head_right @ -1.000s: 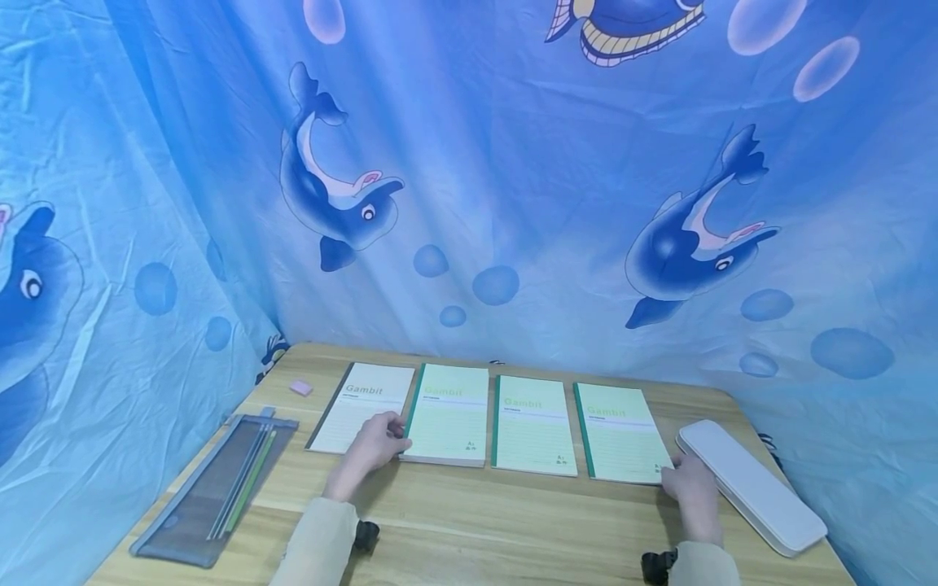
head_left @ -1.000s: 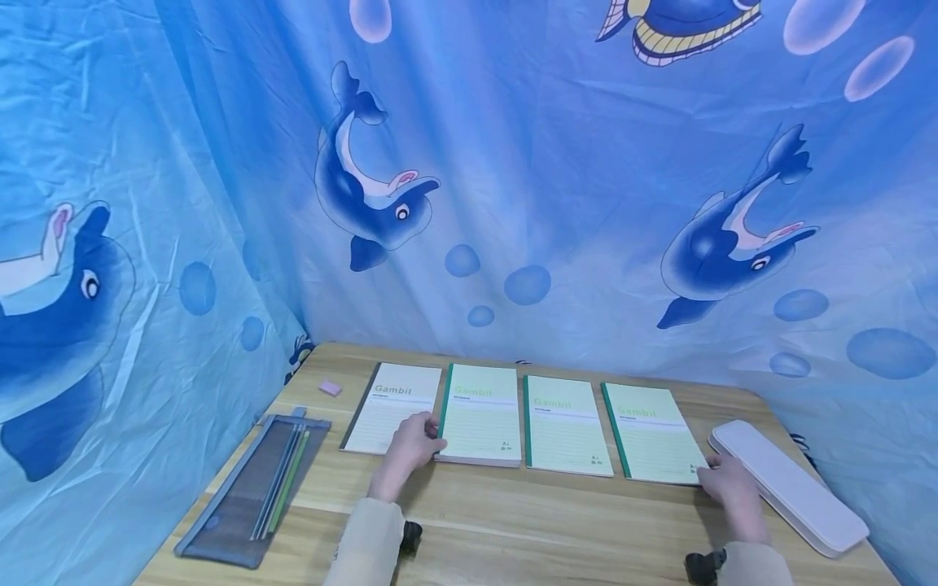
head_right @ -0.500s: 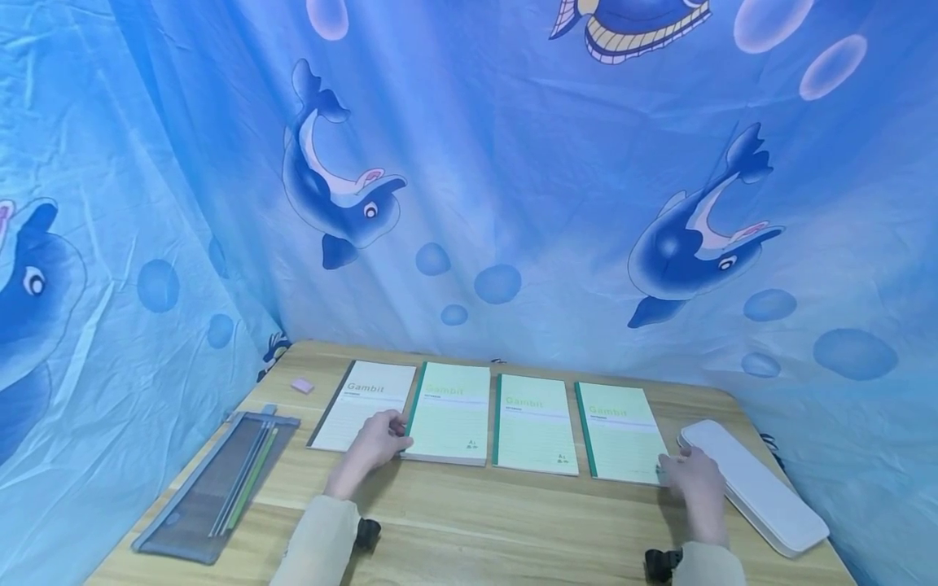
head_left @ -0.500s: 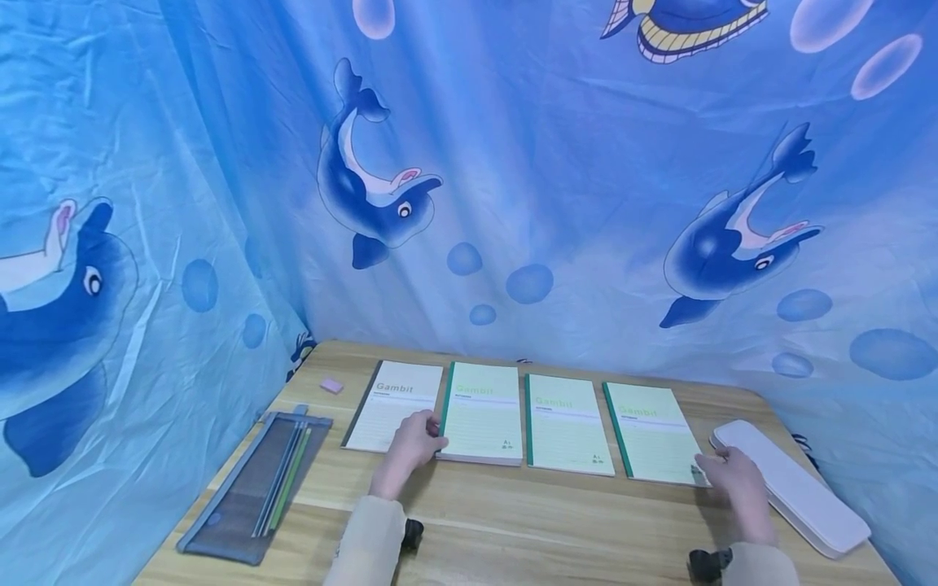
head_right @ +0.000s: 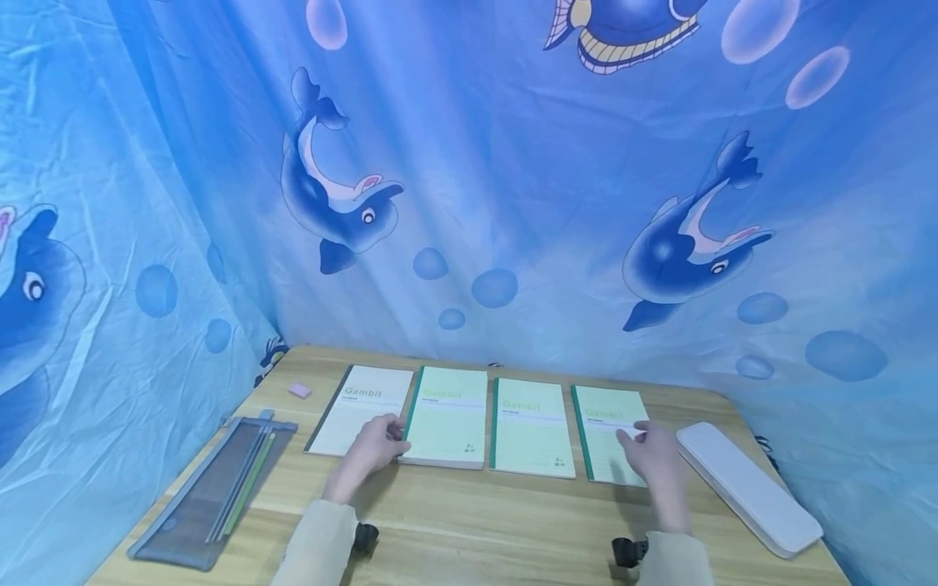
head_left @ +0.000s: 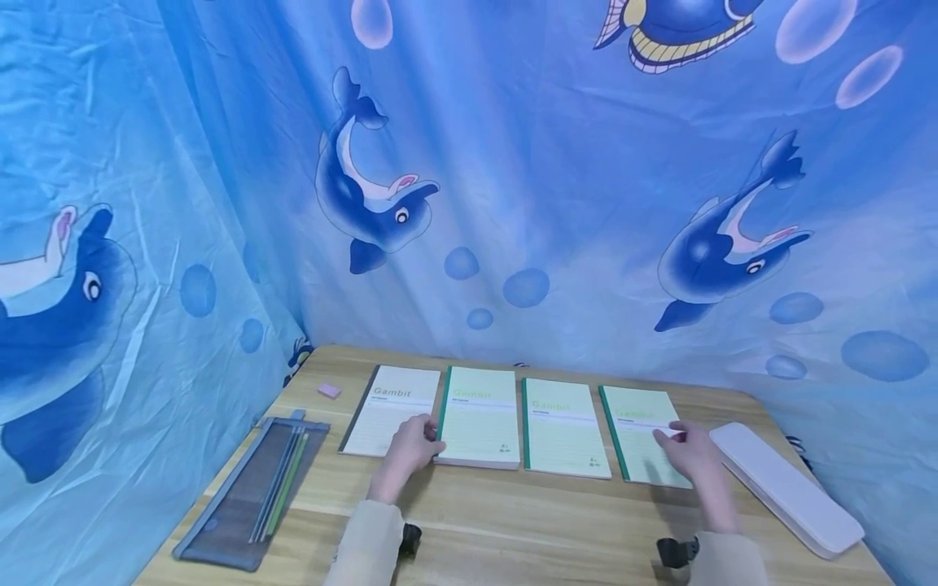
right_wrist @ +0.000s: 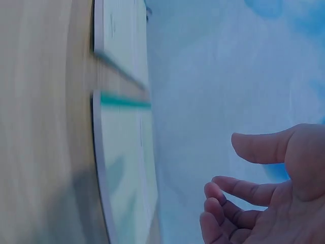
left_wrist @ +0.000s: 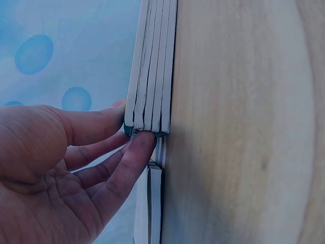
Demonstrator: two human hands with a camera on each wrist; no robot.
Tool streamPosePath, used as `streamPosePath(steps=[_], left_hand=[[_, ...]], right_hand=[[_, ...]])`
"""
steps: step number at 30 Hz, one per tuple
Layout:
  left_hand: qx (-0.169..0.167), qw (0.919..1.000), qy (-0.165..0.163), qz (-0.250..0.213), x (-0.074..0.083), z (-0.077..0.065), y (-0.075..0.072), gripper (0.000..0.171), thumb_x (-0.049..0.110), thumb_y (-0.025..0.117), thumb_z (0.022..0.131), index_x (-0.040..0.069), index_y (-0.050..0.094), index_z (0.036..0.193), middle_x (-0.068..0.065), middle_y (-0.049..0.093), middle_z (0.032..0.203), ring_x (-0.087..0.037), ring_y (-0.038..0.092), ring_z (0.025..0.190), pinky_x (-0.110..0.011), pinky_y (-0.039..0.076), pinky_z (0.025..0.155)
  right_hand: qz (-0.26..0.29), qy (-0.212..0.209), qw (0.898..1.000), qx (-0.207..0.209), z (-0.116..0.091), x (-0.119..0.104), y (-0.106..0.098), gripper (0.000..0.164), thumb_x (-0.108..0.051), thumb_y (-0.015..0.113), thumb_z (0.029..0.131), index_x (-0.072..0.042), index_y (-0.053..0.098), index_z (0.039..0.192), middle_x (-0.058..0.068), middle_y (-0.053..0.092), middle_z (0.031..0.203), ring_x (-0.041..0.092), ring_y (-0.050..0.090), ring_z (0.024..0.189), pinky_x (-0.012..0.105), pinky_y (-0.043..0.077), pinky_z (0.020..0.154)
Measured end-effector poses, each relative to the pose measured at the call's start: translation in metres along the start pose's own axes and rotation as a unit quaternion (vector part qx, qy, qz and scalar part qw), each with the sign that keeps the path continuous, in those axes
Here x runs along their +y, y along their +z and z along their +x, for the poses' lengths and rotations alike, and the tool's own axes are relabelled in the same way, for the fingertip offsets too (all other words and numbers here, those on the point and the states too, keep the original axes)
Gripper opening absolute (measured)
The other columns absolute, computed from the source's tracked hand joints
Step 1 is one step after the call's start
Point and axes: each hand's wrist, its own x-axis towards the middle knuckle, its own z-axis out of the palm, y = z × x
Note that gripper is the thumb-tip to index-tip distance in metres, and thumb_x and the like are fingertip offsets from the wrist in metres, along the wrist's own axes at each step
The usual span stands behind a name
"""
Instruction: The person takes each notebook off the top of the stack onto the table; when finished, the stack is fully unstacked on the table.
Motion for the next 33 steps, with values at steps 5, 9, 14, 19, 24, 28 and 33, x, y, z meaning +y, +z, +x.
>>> streamPosePath(steps=[5,9,14,19,24,28,33], left_hand=[[0.001,1.0,-0.001,-0.003,-0.003,-0.002,0.002,0.036,0.002,0.074,0.084,-0.007,0.062,0.116,-0.013,0.066,0.098,-0.027,0.063,0.091,-0.043,0.054,0.083],[-0.005,1.0,0.004,-0.006,-0.004,-0.005,0.004,0.035,0.001,0.074,0.083,-0.008,0.062,0.115,-0.012,0.065,0.095,-0.027,0.063,0.089,-0.044,0.054,0.081],[-0.006,1.0,0.002,-0.005,-0.003,-0.005,0.006,0.034,0.001,0.075,0.083,-0.007,0.062,0.115,-0.01,0.065,0.095,-0.025,0.063,0.088,-0.042,0.054,0.08],[-0.001,1.0,0.0,-0.002,0.001,-0.002,0.002,0.035,0.002,0.075,0.084,-0.006,0.063,0.116,-0.011,0.065,0.096,-0.025,0.063,0.089,-0.041,0.054,0.08],[-0.001,1.0,-0.004,0.004,0.002,0.0,-0.001,0.035,0.003,0.074,0.085,-0.006,0.063,0.117,-0.011,0.065,0.096,-0.025,0.062,0.089,-0.04,0.054,0.079],[-0.002,1.0,-0.003,0.003,0.002,0.0,-0.001,0.036,0.002,0.074,0.084,-0.007,0.062,0.117,-0.011,0.064,0.096,-0.025,0.062,0.088,-0.039,0.055,0.077],[0.002,1.0,0.007,0.006,0.002,-0.001,-0.001,0.036,0.001,0.074,0.084,-0.008,0.062,0.117,-0.011,0.064,0.095,-0.025,0.062,0.087,-0.038,0.054,0.075]], right_hand=[[0.041,-0.01,0.999,0.001,0.008,-0.032,0.032,0.059,-0.03,0.053,0.101,0.017,0.042,0.136,0.033,0.056,0.116,0.041,0.057,0.1,0.048,0.049,0.079],[0.069,-0.023,0.997,-0.005,0.013,-0.056,0.057,0.058,-0.031,0.053,0.102,0.014,0.044,0.137,0.031,0.057,0.118,0.041,0.058,0.104,0.05,0.05,0.084],[0.081,-0.051,0.995,-0.01,0.02,-0.085,0.083,0.058,-0.035,0.054,0.102,0.013,0.05,0.135,0.03,0.06,0.118,0.04,0.06,0.105,0.052,0.05,0.086],[0.072,-0.07,0.995,-0.002,0.033,-0.109,0.114,0.055,-0.037,0.058,0.1,0.01,0.057,0.129,0.023,0.065,0.111,0.031,0.064,0.094,0.046,0.053,0.08],[0.071,-0.082,0.994,-0.015,0.042,-0.126,0.141,0.05,-0.033,0.063,0.097,0.01,0.063,0.121,0.021,0.068,0.104,0.024,0.063,0.079,0.043,0.055,0.075],[0.072,-0.068,0.994,-0.039,0.042,-0.133,0.155,0.043,-0.034,0.067,0.094,0.008,0.07,0.105,0.014,0.068,0.088,0.018,0.057,0.067,0.035,0.052,0.064],[0.078,-0.066,0.993,-0.061,0.039,-0.137,0.167,0.038,-0.033,0.069,0.092,-0.003,0.064,0.07,0.0,0.048,0.057,0.013,0.042,0.052,0.027,0.037,0.05]])
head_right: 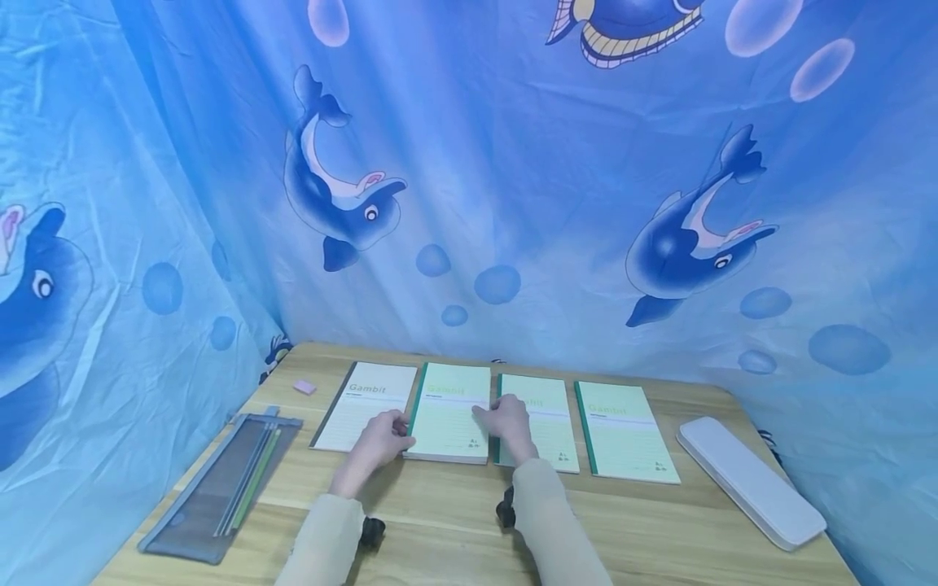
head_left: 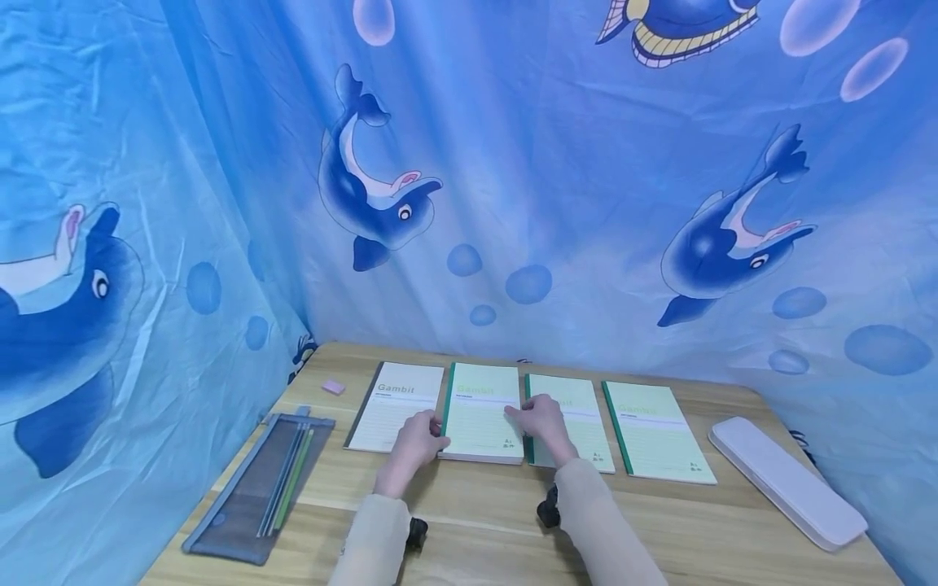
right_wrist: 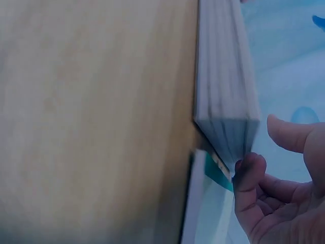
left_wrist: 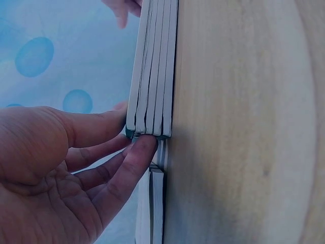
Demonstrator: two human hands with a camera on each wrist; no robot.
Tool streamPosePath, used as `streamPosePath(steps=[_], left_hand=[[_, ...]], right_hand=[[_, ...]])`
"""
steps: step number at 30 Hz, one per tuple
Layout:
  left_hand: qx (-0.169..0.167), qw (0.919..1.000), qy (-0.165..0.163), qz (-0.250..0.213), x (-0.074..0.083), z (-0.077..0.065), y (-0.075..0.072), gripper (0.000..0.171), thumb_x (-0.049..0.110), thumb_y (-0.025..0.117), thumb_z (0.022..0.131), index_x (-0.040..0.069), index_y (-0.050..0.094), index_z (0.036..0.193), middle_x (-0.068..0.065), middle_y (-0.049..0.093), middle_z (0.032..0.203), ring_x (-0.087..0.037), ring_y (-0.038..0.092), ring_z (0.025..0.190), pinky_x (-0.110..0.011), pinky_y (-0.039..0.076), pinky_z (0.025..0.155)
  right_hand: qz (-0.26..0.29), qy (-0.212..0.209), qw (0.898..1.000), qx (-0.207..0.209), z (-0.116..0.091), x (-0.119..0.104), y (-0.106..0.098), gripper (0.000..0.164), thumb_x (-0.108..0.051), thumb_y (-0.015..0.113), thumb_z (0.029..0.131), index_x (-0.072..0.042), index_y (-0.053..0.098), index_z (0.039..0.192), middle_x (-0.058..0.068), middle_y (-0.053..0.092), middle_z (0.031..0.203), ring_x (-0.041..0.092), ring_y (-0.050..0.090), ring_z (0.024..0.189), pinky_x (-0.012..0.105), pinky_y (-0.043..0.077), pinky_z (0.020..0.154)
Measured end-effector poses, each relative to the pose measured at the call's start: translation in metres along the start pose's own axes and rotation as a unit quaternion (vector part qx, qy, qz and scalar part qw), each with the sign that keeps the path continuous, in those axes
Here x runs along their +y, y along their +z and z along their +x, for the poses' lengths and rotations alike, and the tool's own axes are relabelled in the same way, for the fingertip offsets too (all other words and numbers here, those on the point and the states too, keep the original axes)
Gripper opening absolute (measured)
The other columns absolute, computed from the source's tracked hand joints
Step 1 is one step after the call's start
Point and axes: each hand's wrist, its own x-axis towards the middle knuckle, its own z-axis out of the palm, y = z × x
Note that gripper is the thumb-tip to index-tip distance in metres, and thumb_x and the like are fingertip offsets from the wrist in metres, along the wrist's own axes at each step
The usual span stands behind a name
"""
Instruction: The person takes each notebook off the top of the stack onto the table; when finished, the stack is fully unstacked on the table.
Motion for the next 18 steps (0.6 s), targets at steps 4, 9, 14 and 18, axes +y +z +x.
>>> streamPosePath(steps=[4,9,14,18], left_hand=[[-0.002,1.0,-0.002,0.002,0.0,0.0,0.001,0.037,0.002,0.075,0.084,-0.007,0.062,0.118,-0.011,0.065,0.095,-0.025,0.062,0.087,-0.038,0.055,0.075],[-0.003,1.0,-0.006,-0.001,0.0,-0.001,0.001,0.038,0.002,0.075,0.084,-0.008,0.062,0.119,-0.011,0.065,0.096,-0.026,0.063,0.089,-0.04,0.055,0.078],[-0.001,1.0,-0.006,0.004,-0.001,0.001,0.002,0.038,0.003,0.075,0.084,-0.008,0.062,0.118,-0.011,0.065,0.096,-0.027,0.063,0.091,-0.041,0.055,0.08],[-0.001,1.0,-0.003,0.009,-0.001,0.002,0.002,0.035,0.004,0.075,0.085,-0.008,0.063,0.116,-0.011,0.066,0.096,-0.027,0.064,0.091,-0.042,0.055,0.081]], right_hand=[[-0.003,-0.011,1.0,0.011,-0.002,-0.001,0.006,0.045,-0.028,0.07,0.092,-0.012,0.049,0.056,-0.004,0.039,0.051,0.012,0.035,0.047,0.025,0.031,0.046],[-0.019,-0.014,0.999,0.023,-0.003,-0.004,0.009,0.047,-0.025,0.073,0.09,-0.014,0.045,0.054,-0.004,0.034,0.05,0.012,0.03,0.045,0.025,0.027,0.045],[-0.027,-0.005,0.999,0.032,-0.002,-0.002,0.013,0.042,-0.02,0.073,0.09,-0.011,0.048,0.057,-0.003,0.034,0.05,0.012,0.03,0.046,0.026,0.027,0.045],[-0.023,0.002,0.999,0.039,-0.003,-0.003,0.013,0.032,-0.019,0.073,0.09,-0.007,0.058,0.064,-0.002,0.038,0.052,0.013,0.033,0.047,0.027,0.029,0.046]])
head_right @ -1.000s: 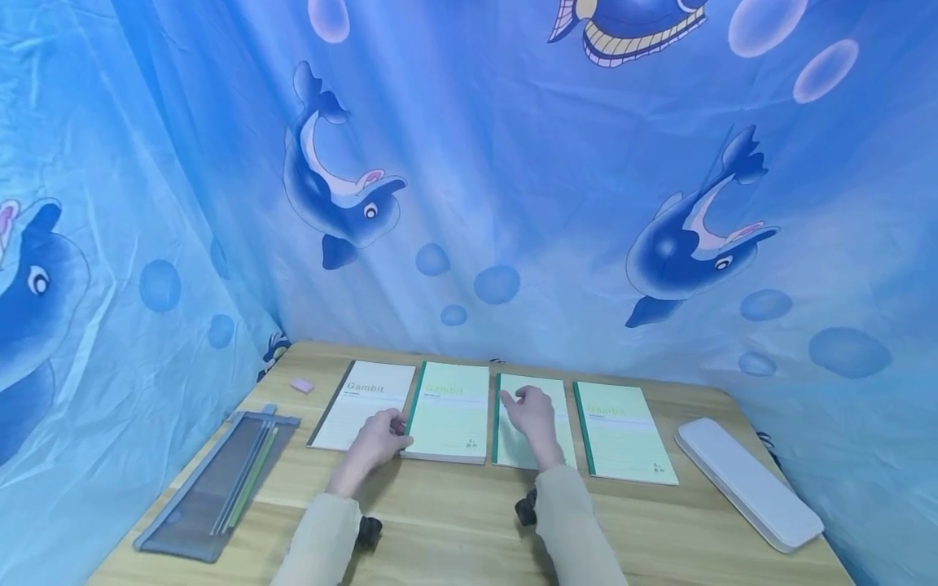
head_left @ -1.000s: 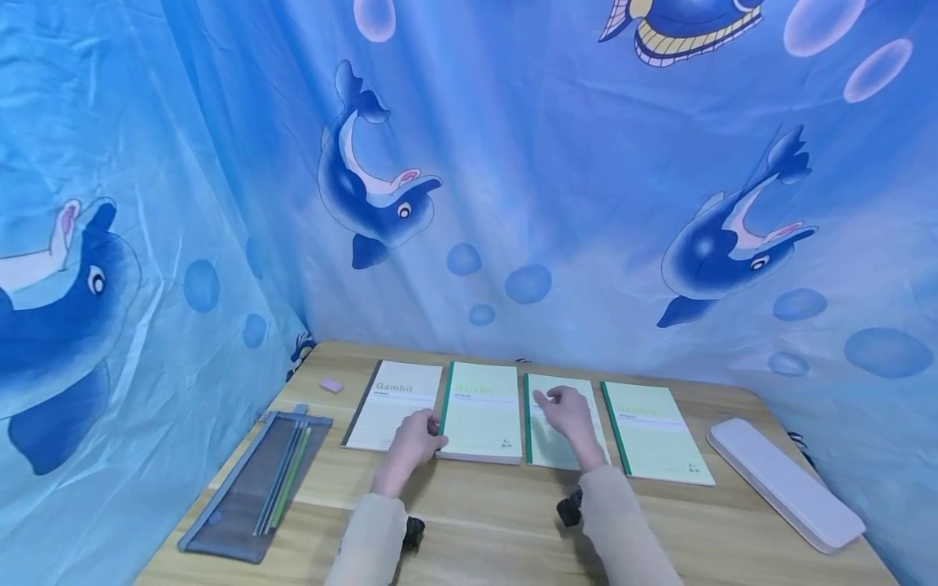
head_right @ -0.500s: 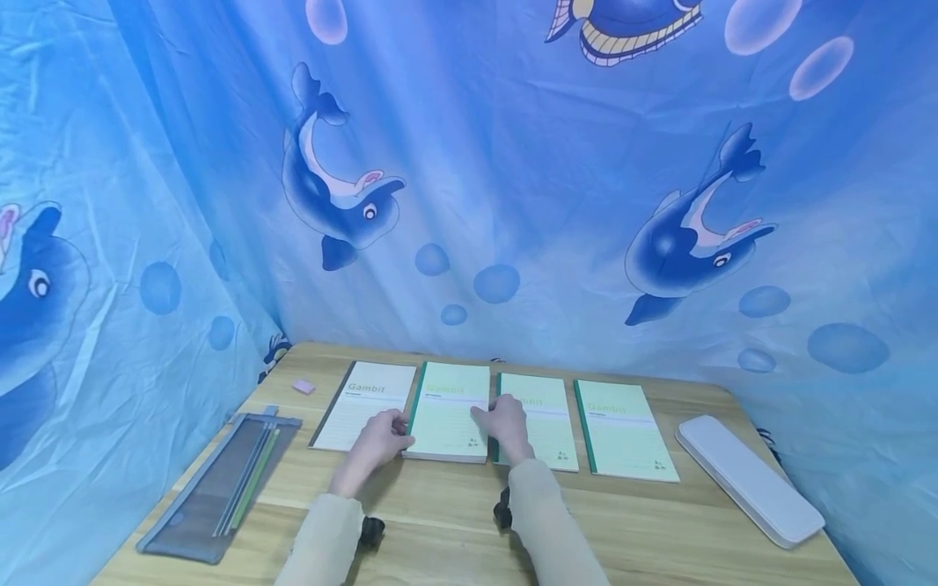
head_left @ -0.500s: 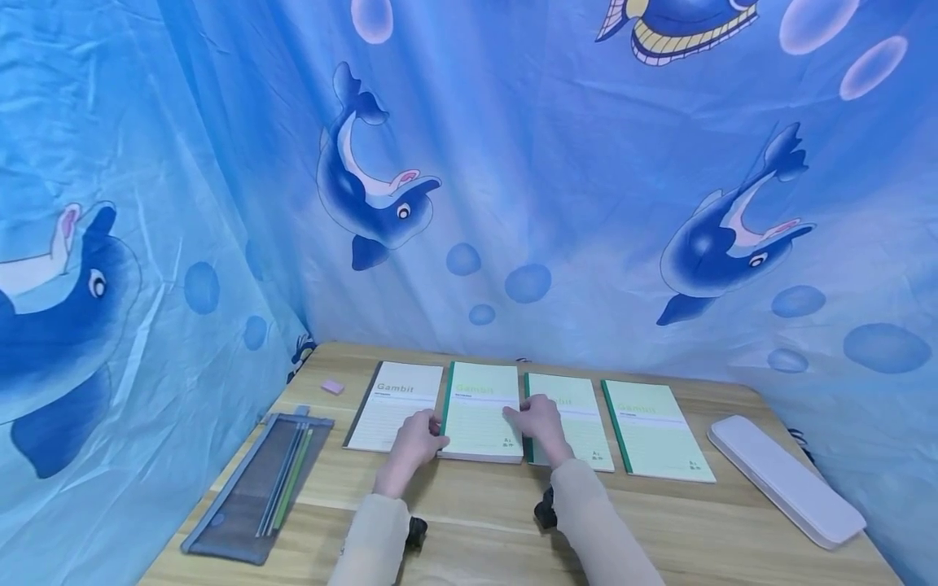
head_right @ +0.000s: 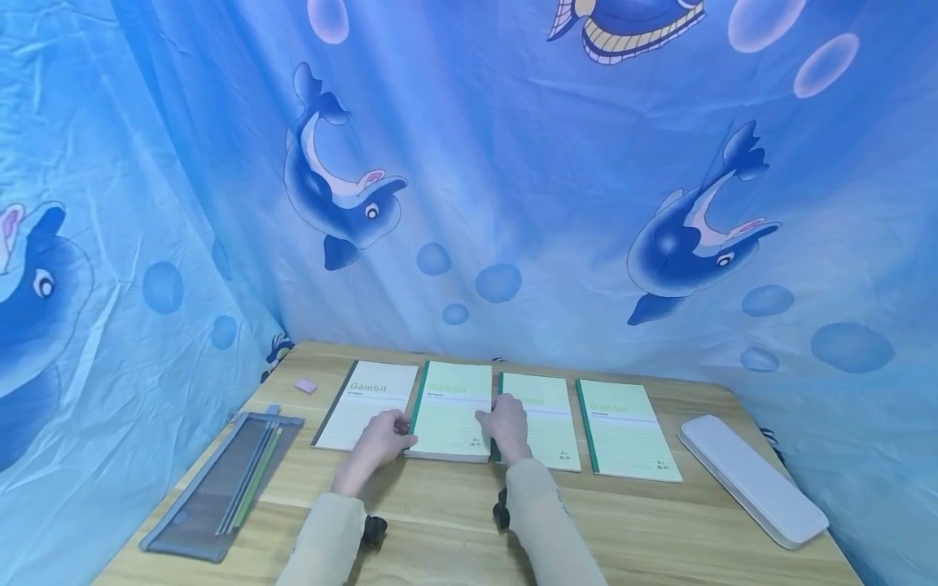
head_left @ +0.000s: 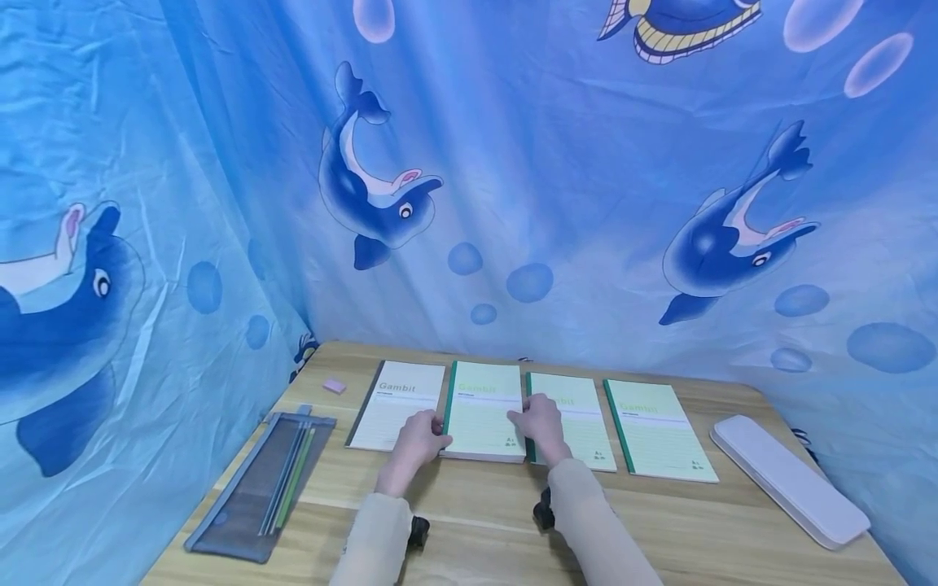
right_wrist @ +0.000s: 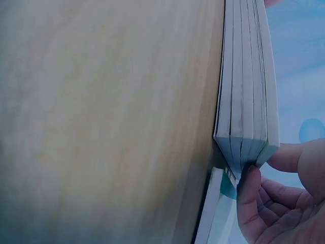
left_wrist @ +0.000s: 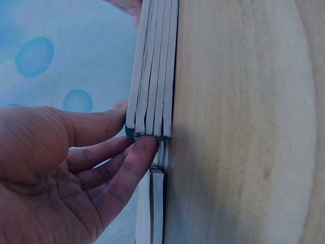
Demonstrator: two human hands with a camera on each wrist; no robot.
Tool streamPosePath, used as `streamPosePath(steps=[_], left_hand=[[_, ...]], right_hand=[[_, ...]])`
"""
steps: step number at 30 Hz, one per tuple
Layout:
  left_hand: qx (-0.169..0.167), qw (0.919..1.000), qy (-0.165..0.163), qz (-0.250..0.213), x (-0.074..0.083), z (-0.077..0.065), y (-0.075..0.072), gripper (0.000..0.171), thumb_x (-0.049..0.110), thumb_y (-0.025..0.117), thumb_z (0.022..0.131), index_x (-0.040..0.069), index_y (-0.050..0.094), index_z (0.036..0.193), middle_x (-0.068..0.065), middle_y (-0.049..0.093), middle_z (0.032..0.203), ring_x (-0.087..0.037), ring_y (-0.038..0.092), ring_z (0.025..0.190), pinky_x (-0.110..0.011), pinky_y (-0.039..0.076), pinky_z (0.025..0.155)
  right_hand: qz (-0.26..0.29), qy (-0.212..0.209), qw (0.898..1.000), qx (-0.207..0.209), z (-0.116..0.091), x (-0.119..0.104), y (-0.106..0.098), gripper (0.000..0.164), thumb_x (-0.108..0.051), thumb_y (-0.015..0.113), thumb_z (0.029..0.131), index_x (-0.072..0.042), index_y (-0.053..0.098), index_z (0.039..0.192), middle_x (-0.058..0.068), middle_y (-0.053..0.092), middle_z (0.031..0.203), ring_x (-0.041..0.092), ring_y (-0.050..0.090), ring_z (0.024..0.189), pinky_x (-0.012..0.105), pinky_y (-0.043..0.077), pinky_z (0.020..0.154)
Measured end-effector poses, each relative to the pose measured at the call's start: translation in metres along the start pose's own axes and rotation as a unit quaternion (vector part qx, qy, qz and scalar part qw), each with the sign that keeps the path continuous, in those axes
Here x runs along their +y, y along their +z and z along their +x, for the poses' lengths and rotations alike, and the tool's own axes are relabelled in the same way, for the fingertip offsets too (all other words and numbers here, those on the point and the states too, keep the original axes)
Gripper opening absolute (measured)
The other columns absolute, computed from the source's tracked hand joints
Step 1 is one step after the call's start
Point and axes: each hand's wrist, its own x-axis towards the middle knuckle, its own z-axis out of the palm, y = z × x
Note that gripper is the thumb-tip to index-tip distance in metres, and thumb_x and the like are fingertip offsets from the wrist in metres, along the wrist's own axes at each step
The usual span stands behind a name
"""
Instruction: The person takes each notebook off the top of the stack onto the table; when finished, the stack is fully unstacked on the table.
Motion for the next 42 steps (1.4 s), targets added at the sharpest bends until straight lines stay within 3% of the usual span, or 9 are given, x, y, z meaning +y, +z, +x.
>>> streamPosePath(steps=[10,14,19,28,42], left_hand=[[0.004,0.9999,0.01,-0.002,-0.001,-0.002,0.0,0.032,0.004,0.075,0.084,-0.008,0.066,0.112,-0.011,0.068,0.093,-0.026,0.065,0.088,-0.043,0.055,0.081],[0.004,1.0,0.008,-0.001,0.0,-0.002,0.0,0.032,0.004,0.076,0.084,-0.008,0.066,0.112,-0.012,0.068,0.093,-0.027,0.065,0.089,-0.043,0.055,0.082],[0.006,0.9999,0.011,0.004,0.0,-0.003,0.0,0.031,0.004,0.076,0.083,-0.008,0.067,0.111,-0.013,0.068,0.094,-0.027,0.065,0.09,-0.045,0.054,0.083],[0.006,0.9997,0.017,0.014,0.001,-0.002,-0.001,0.033,0.001,0.076,0.082,-0.009,0.066,0.111,-0.013,0.068,0.093,-0.027,0.064,0.087,-0.042,0.055,0.08],[0.013,0.9993,0.03,0.019,0.001,-0.003,-0.001,0.031,-0.004,0.076,0.078,-0.008,0.068,0.108,-0.013,0.069,0.091,-0.029,0.065,0.087,-0.042,0.055,0.079]], right_hand=[[0.005,0.02,1.0,-0.01,-0.001,-0.001,-0.001,0.033,-0.019,0.071,0.092,-0.006,0.056,0.065,-0.002,0.034,0.053,0.014,0.03,0.048,0.028,0.027,0.047],[0.007,0.028,1.0,-0.007,-0.002,0.0,-0.003,0.022,-0.019,0.072,0.091,0.001,0.064,0.084,0.004,0.052,0.067,0.017,0.044,0.057,0.029,0.036,0.051],[0.006,0.035,0.999,-0.005,0.0,0.004,-0.005,0.03,-0.019,0.073,0.09,0.007,0.064,0.103,0.014,0.064,0.092,0.023,0.056,0.073,0.032,0.047,0.061],[0.023,0.025,0.999,-0.006,-0.003,0.012,-0.018,0.039,-0.017,0.068,0.093,0.011,0.057,0.118,0.022,0.063,0.109,0.034,0.06,0.098,0.048,0.052,0.087],[0.098,0.033,0.994,-0.038,-0.001,0.038,-0.039,0.042,-0.019,0.064,0.096,0.011,0.053,0.123,0.031,0.057,0.124,0.045,0.058,0.113,0.051,0.052,0.089]])
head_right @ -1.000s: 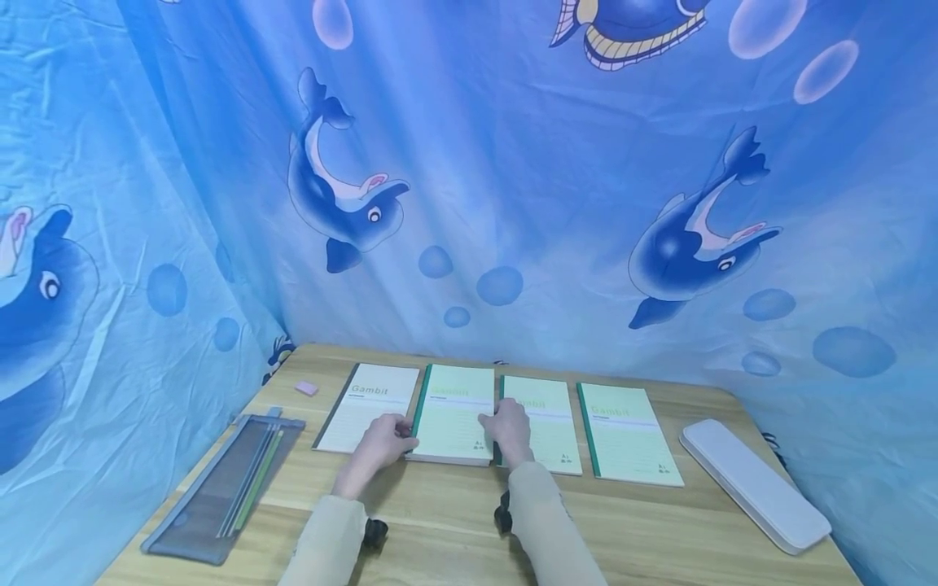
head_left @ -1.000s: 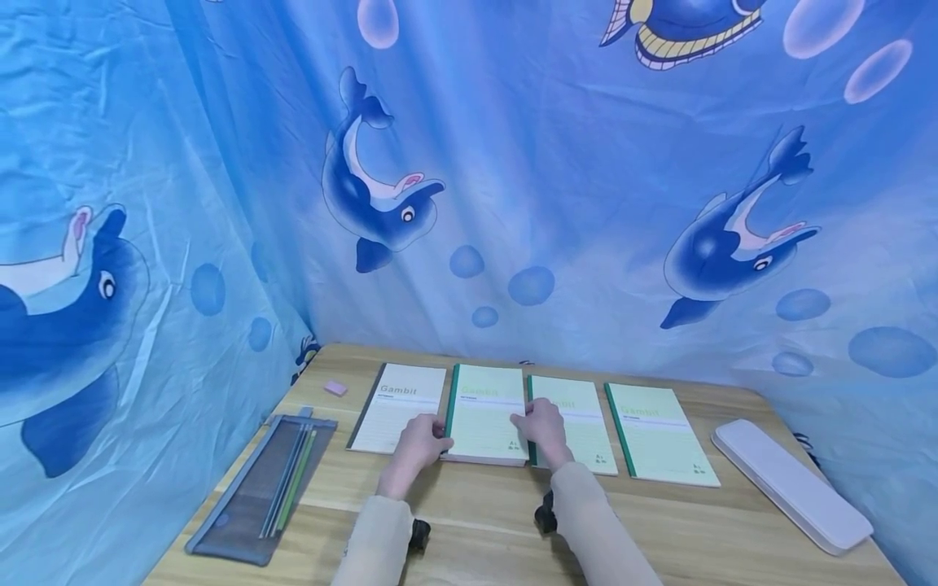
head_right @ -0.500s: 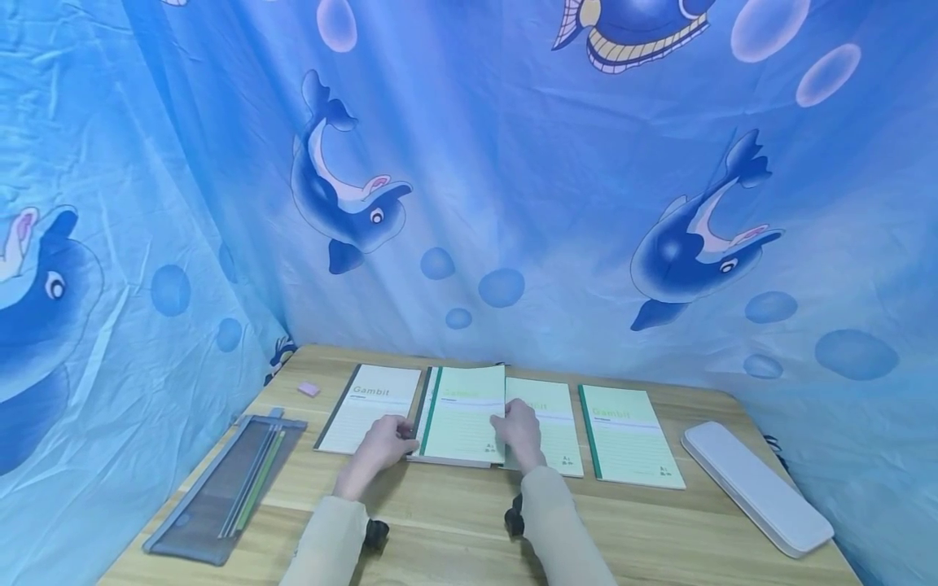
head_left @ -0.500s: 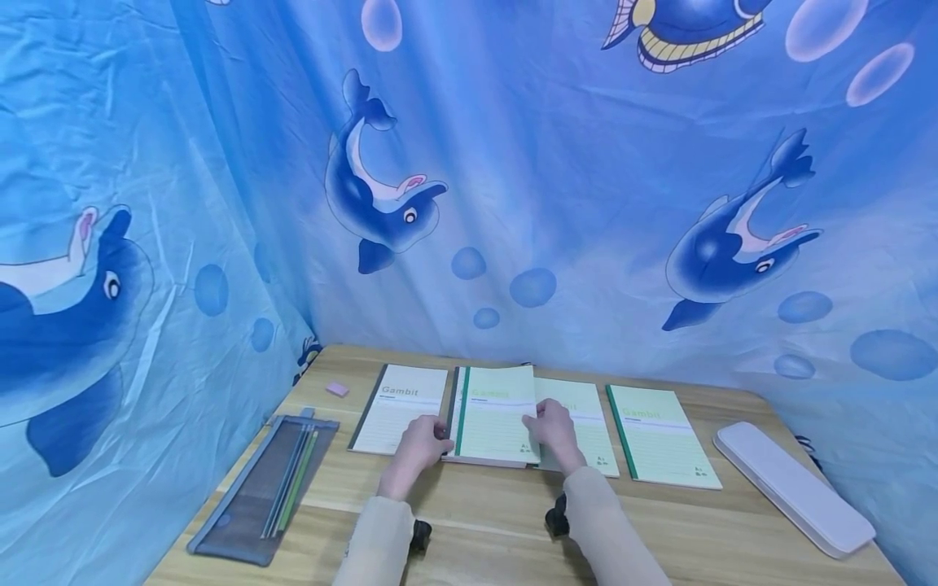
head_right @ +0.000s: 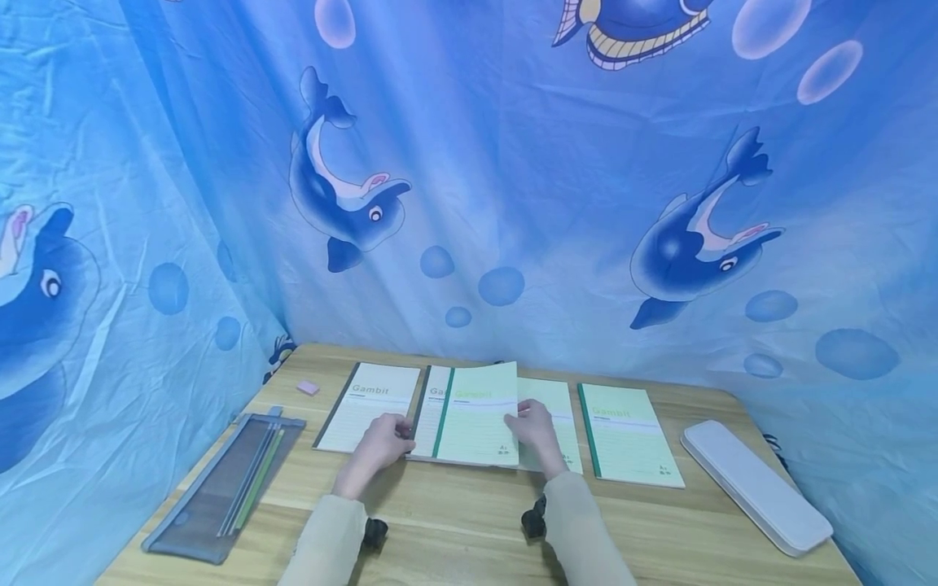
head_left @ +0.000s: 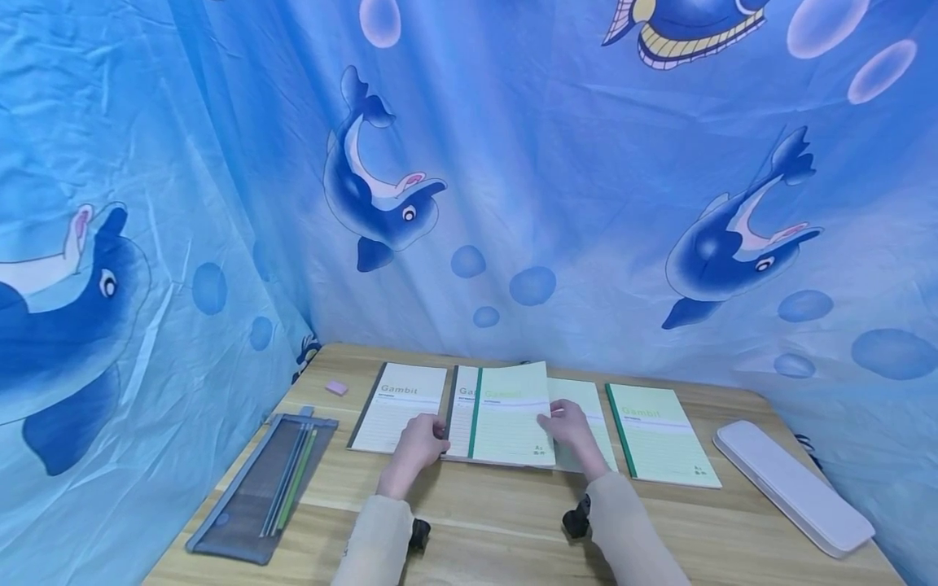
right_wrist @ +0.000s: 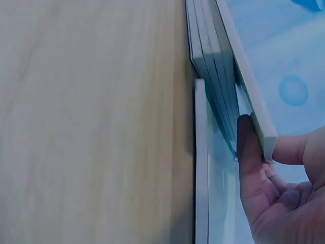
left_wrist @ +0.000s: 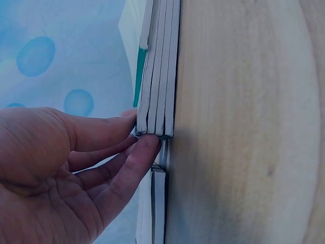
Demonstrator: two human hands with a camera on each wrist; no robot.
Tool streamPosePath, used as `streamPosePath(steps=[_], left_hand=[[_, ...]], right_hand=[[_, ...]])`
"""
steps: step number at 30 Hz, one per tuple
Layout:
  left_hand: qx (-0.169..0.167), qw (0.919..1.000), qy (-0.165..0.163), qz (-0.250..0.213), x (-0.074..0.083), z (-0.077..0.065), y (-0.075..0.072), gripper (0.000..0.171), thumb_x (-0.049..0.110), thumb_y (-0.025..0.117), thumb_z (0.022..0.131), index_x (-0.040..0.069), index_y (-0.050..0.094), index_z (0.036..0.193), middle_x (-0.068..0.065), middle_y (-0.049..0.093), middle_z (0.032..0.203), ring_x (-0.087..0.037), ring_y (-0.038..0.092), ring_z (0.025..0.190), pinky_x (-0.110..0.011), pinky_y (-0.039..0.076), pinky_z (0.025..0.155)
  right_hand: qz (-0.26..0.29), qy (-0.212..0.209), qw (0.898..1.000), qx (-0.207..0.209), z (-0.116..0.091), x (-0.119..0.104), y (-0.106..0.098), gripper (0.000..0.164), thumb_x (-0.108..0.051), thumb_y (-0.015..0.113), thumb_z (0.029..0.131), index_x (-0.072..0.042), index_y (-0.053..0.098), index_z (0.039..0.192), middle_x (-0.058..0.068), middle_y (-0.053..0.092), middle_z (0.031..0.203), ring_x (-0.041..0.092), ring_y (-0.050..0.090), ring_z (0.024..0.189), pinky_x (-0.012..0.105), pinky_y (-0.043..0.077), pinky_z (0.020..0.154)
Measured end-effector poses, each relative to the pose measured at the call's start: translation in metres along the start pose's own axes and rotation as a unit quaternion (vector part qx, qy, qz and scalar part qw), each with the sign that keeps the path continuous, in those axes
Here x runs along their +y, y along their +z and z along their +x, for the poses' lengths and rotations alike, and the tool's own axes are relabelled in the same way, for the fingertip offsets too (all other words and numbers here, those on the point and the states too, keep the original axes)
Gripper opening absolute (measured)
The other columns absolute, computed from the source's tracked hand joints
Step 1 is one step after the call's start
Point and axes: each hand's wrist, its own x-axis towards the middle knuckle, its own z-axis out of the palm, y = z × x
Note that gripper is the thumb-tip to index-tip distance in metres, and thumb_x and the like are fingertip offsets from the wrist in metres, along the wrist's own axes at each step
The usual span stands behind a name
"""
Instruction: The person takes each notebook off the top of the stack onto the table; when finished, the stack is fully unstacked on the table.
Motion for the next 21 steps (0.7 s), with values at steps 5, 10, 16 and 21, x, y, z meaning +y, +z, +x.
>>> streamPosePath(steps=[5,10,16,21], left_hand=[[0.0,1.0,-0.002,-0.002,0.0,0.0,0.0,0.033,-0.004,0.076,0.078,-0.009,0.068,0.109,-0.013,0.069,0.091,-0.03,0.066,0.088,-0.043,0.055,0.08],[-0.005,1.0,-0.006,-0.005,0.0,-0.001,0.0,0.033,-0.005,0.076,0.078,-0.009,0.068,0.109,-0.014,0.068,0.091,-0.03,0.065,0.088,-0.042,0.055,0.079],[0.001,1.0,0.005,-0.005,0.001,-0.001,-0.001,0.026,-0.005,0.076,0.077,-0.007,0.07,0.103,-0.013,0.068,0.088,-0.027,0.064,0.083,-0.041,0.055,0.076],[0.003,1.0,0.007,-0.006,0.0,-0.001,-0.002,0.028,-0.005,0.076,0.077,-0.008,0.069,0.104,-0.013,0.068,0.089,-0.028,0.065,0.084,-0.042,0.055,0.077]], right_hand=[[0.032,0.017,0.999,-0.007,-0.001,0.007,-0.012,0.044,-0.019,0.064,0.096,0.01,0.052,0.127,0.03,0.059,0.123,0.041,0.059,0.112,0.047,0.052,0.088],[0.046,0.02,0.999,-0.019,-0.007,0.014,-0.033,0.048,-0.021,0.064,0.097,0.01,0.05,0.131,0.032,0.056,0.127,0.04,0.058,0.113,0.049,0.051,0.09],[0.068,0.03,0.997,-0.027,-0.016,0.021,-0.06,0.055,-0.023,0.065,0.097,0.011,0.045,0.135,0.031,0.055,0.127,0.037,0.059,0.11,0.047,0.051,0.09],[0.075,0.028,0.996,-0.037,-0.027,0.024,-0.08,0.06,-0.023,0.064,0.098,0.012,0.041,0.14,0.011,0.058,0.094,0.017,0.053,0.077,0.033,0.048,0.074]])
